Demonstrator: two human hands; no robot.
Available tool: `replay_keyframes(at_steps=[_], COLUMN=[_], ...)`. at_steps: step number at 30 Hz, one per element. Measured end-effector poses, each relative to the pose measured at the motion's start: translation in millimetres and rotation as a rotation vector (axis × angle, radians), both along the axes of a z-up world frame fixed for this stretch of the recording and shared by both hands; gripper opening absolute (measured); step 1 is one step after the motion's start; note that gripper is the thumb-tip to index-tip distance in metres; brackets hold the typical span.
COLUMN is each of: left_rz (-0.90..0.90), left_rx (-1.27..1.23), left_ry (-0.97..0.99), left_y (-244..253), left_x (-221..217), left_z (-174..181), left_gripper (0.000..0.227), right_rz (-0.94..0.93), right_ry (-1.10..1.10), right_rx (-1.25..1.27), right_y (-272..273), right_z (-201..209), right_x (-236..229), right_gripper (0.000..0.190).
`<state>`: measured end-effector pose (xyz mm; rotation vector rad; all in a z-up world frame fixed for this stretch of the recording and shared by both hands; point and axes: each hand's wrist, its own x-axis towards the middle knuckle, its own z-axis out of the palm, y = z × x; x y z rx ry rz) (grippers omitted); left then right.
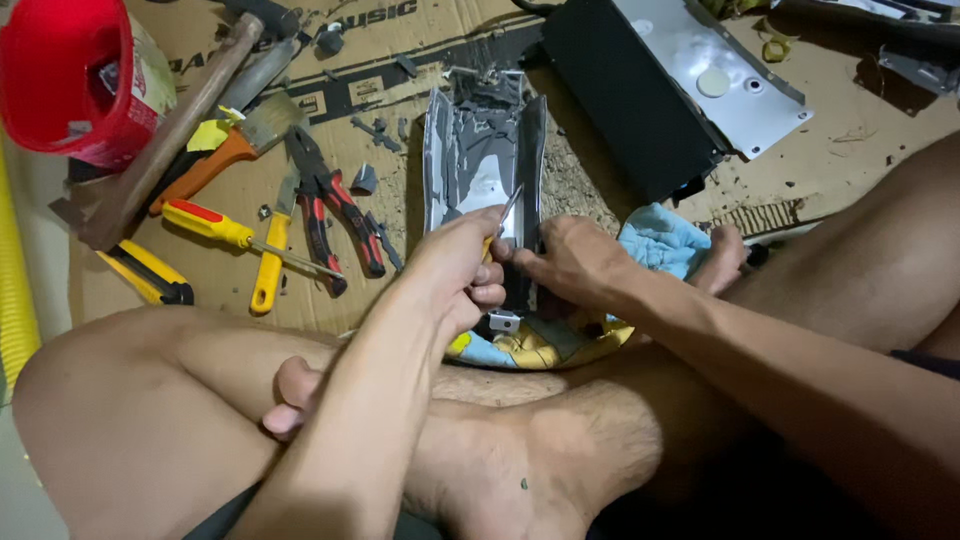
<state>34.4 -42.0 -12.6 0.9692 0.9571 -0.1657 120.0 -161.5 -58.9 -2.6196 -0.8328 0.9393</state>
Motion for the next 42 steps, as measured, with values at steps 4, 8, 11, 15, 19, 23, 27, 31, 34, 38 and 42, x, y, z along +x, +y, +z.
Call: replay_keyframes(at_steps=[4, 8, 11, 15, 19, 23, 27, 31, 34, 38, 42], left_rz=[0.038, 0.077, 0.089, 0.140, 0.165, 0.137, 0.100, -0.048, -0.293, -0.540, -0.565], left_rx=[0.019, -0.032, -0.084, -0.221, -0.205, 0.212, -0.010, 0.388, 0.800, 0.984, 1.019], left_ry=[0.002, -0.020, -0.008, -0.002, -0.020, 0.056, -0.262, 0.053, 0.161, 0.125, 0.164], left_y=[-1, 0, 3, 5, -1, -3, 18, 4, 5, -5, -21], left_x=[4, 18, 23, 23, 33, 65, 121, 105, 61, 12, 4], left_z=[-15, -41, -50, -44, -58, -83, -145, -74, -56, -29, 5], left_gripper=[0.040, 0.033, 0.026, 0.014, 0.014, 0.018, 0.035, 0.028, 0.027, 0.038, 0.038], right_rz=[-0.007, 0.011, 0.011, 0.003, -0.010, -0.059, -0.082, -0.104, -0.102, -0.039, -0.039], right_ry=[0.012, -0.040, -0.047, -0.045, -0.056, -0.047, 0.002, 0.022, 0.005, 0.011, -0.027], right_rx=[0.053, 0.020, 0.023, -0.002, 0.022, 0.030, -0.004, 0.036, -0.001, -0.002, -0.009], right_y=[2, 1, -1, -1, -2, -2, -14, -17, -12, -11, -10], right_z=[-1, -16, -17, -13, -32, -24, -49, -29, -24, -26, -32], right_x=[1, 8, 9, 7, 11, 6, 0, -7, -8, -1, -5], right_gripper=[0.056, 0.051, 0.051, 0.056, 0.054, 0.057, 0.050, 0.050, 0.049, 0.052, 0.052])
